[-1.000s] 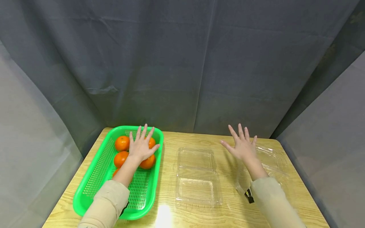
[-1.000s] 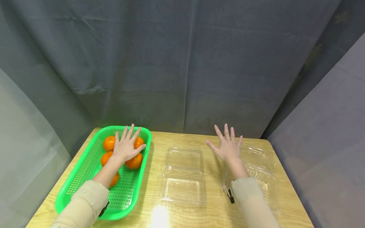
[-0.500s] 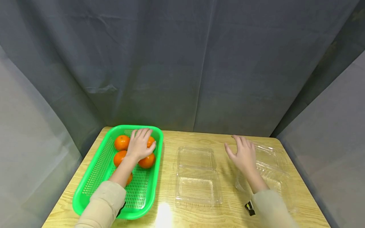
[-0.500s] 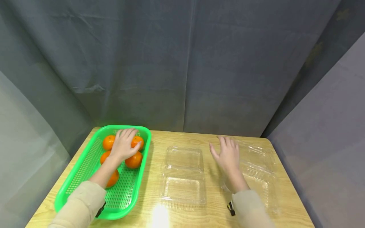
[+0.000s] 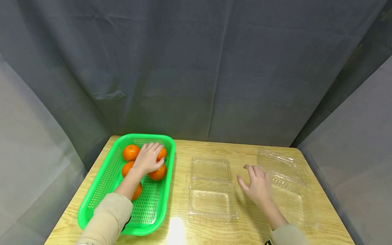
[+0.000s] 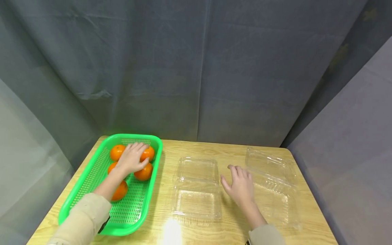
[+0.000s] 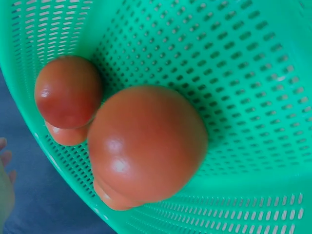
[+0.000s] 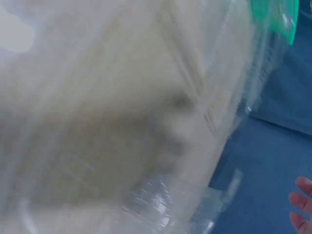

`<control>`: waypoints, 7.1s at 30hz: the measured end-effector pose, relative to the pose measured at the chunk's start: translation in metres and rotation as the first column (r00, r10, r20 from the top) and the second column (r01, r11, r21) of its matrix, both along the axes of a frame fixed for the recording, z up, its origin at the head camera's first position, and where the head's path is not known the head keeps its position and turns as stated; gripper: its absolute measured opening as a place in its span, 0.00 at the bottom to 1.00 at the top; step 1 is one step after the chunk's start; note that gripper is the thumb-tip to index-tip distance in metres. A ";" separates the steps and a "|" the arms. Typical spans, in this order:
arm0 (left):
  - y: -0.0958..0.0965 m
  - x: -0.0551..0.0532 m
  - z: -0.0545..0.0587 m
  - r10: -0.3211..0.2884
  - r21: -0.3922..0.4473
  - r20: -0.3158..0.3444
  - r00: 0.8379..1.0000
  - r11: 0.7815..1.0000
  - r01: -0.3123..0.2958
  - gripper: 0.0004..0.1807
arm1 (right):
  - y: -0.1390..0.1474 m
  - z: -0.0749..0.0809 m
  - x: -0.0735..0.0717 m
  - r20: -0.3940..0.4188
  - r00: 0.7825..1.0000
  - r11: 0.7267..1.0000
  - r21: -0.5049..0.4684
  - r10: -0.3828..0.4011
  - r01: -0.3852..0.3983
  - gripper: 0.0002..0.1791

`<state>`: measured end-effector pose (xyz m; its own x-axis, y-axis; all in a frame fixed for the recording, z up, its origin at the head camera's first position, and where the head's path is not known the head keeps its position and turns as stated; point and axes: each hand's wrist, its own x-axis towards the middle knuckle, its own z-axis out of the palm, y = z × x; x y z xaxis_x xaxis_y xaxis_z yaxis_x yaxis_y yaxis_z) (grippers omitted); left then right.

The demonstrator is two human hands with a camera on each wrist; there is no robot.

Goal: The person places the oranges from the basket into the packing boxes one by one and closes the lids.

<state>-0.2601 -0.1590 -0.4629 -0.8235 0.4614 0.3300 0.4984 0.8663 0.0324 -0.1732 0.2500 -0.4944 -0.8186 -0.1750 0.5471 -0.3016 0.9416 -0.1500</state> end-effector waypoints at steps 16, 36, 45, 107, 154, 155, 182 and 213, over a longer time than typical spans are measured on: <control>-0.009 -0.001 -0.017 -0.019 -0.069 0.285 0.958 0.997 0.040 0.31 | -0.012 -0.034 0.038 0.013 1.000 1.000 -0.004 -0.001 0.002 0.27; -0.005 0.004 -0.025 -0.016 -0.106 0.458 0.889 0.992 0.072 0.39 | -0.016 -0.058 0.055 0.121 0.991 0.998 -0.019 -0.065 0.068 0.27; -0.005 0.002 -0.028 0.005 -0.121 0.486 0.874 0.991 0.062 0.41 | -0.019 -0.061 0.059 0.126 0.989 0.997 0.036 -0.074 0.070 0.26; -0.005 -0.004 -0.023 0.028 -0.069 0.412 0.911 0.998 0.001 0.43 | -0.028 -0.058 0.056 0.313 0.949 0.999 0.042 -0.046 0.034 0.14; 0.073 0.011 0.030 -0.195 0.016 -0.001 0.981 0.981 0.195 0.34 | -0.025 -0.059 0.054 0.305 0.952 0.999 0.024 -0.032 0.026 0.13; 0.077 0.011 0.030 -0.207 0.001 -0.009 0.978 0.978 0.207 0.34 | -0.025 -0.059 0.054 0.306 0.951 0.999 0.024 -0.032 0.026 0.13; 0.142 0.040 0.018 -0.445 -0.168 0.013 0.895 0.882 0.441 0.34 | -0.026 -0.058 0.053 0.317 0.948 0.999 0.027 -0.037 0.030 0.13; 0.189 0.061 -0.014 -0.530 -0.390 0.133 0.837 0.749 0.536 0.35 | -0.026 -0.059 0.053 0.298 0.954 0.999 0.031 -0.043 0.035 0.12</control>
<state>-0.1987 0.0296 -0.4774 -0.4066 0.9135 0.0112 0.8853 0.3970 -0.2422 -0.1206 0.2242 -0.5532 -0.9503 -0.1500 0.2727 -0.2094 0.9564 -0.2038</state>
